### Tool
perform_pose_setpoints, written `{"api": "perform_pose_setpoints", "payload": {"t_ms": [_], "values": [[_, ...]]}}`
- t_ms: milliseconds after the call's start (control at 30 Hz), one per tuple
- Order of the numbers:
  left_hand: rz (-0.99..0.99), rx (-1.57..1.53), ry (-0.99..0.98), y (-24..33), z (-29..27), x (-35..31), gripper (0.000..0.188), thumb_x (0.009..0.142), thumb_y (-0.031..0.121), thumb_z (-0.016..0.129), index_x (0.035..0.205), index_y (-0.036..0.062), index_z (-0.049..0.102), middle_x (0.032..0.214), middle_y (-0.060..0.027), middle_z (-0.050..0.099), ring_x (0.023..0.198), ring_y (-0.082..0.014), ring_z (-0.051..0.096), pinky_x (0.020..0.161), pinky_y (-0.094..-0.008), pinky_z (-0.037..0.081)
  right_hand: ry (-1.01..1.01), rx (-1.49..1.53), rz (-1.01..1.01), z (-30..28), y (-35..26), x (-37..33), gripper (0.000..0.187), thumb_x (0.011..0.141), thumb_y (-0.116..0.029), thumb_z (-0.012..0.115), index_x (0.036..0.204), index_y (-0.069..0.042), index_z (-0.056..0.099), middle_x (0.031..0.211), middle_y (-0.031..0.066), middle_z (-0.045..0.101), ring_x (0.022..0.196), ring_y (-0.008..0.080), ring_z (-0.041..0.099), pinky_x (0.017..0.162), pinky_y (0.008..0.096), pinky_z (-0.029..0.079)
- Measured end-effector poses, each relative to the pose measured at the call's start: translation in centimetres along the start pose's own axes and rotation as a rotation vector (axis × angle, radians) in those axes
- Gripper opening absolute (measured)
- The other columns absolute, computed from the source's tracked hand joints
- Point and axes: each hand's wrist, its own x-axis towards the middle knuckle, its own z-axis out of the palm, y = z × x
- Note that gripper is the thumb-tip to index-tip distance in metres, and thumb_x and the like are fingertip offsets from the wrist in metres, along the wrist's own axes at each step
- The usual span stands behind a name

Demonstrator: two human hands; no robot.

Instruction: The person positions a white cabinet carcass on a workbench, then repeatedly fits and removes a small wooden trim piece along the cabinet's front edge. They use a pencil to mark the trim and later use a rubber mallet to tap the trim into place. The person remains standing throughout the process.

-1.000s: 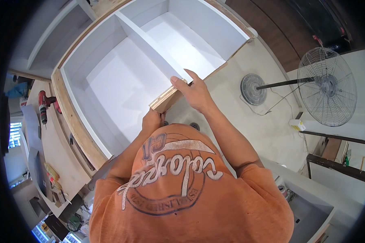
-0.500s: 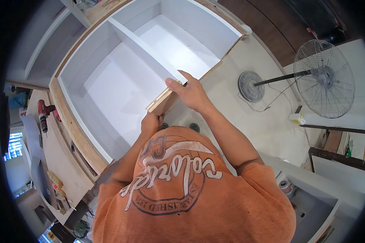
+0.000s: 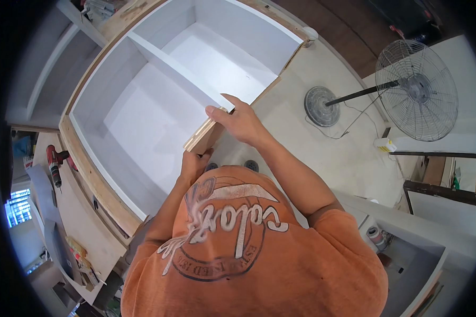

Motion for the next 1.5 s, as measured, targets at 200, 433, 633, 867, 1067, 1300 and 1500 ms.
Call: {"api": "perform_pose_setpoints", "payload": {"t_ms": [200,433,633,867,1067,1300,1500], "values": [[-0.022,-0.034,-0.008,-0.6,0.1,0.4,0.032,0.088,0.017,0.072,0.108,-0.005,0.062,0.098,-0.0242,0.07,0.093,-0.034,0.07,0.082,-0.0391,0.052,0.0,0.058,-0.031,0.2,0.3,0.0,0.091,0.086,-0.052,0.074,0.145,0.01,0.042,0.126,0.0286,0.063,0.118,0.0316,0.061,0.101,0.0378,0.048],[0.072,0.042,0.021,0.3,0.1,0.2,0.029,0.09,0.017,0.069,0.108,-0.0053,0.065,0.101,-0.0257,0.068,0.095,-0.0421,0.067,0.083,-0.0427,0.052,0.028,-0.033,-0.042,0.1,0.9,0.3,0.07,0.093,-0.035,0.072,0.144,0.006,0.047,0.119,0.0169,0.067,0.109,0.02,0.062,0.096,0.0316,0.048],[0.173,0.083,0.053,0.7,0.1,0.3,0.026,0.088,0.014,0.068,0.109,-0.0013,0.069,0.103,-0.0253,0.067,0.098,-0.043,0.066,0.083,-0.0439,0.052,0.036,0.404,-0.127,-1.5,3.5,-1.3,0.059,0.101,-0.029,0.059,0.148,0.003,0.042,0.143,0.0137,0.052,0.129,0.0204,0.049,0.105,0.0361,0.043],[0.155,0.077,-0.029,3.0,-0.5,0.1,0.028,0.089,0.01,0.064,0.115,0.0,0.069,0.111,-0.0246,0.07,0.105,-0.0389,0.067,0.086,-0.0417,0.053,-0.175,0.489,0.375,-2.0,19.6,-0.6,0.064,0.099,-0.018,0.057,0.155,-0.005,0.032,0.158,0.0096,0.037,0.134,0.0231,0.046,0.108,0.0423,0.04],[0.11,0.041,-0.012,1.4,-0.3,0.3,0.028,0.091,0.011,0.063,0.116,-0.0018,0.067,0.109,-0.0232,0.071,0.104,-0.0363,0.068,0.086,-0.0415,0.052,-0.231,0.384,0.286,2.2,17.1,-0.3,0.074,0.091,-0.013,0.06,0.158,-0.01,0.03,0.16,0.0063,0.035,0.117,0.0212,0.052,0.094,0.0393,0.047],[0.133,0.059,-0.014,1.0,-0.3,0.2,0.027,0.091,0.011,0.065,0.114,-0.0031,0.067,0.107,-0.0239,0.07,0.102,-0.0368,0.068,0.086,-0.0425,0.052,-0.244,0.304,0.242,2.4,15.6,-0.8,0.083,0.092,-0.013,0.061,0.162,-0.011,0.017,0.163,0.0113,0.029,0.125,0.0236,0.053,0.094,0.0374,0.048],[0.125,0.094,-0.039,0.9,-0.5,0.4,0.03,0.09,0.006,0.067,0.117,-0.0045,0.065,0.109,-0.0232,0.07,0.102,-0.0342,0.068,0.086,-0.042,0.052,-0.224,0.318,0.249,2.5,15.6,-0.7,0.089,0.091,-0.013,0.064,0.163,-0.012,0.011,0.161,0.0109,0.031,0.115,0.0216,0.057,0.09,0.0357,0.051]]}}
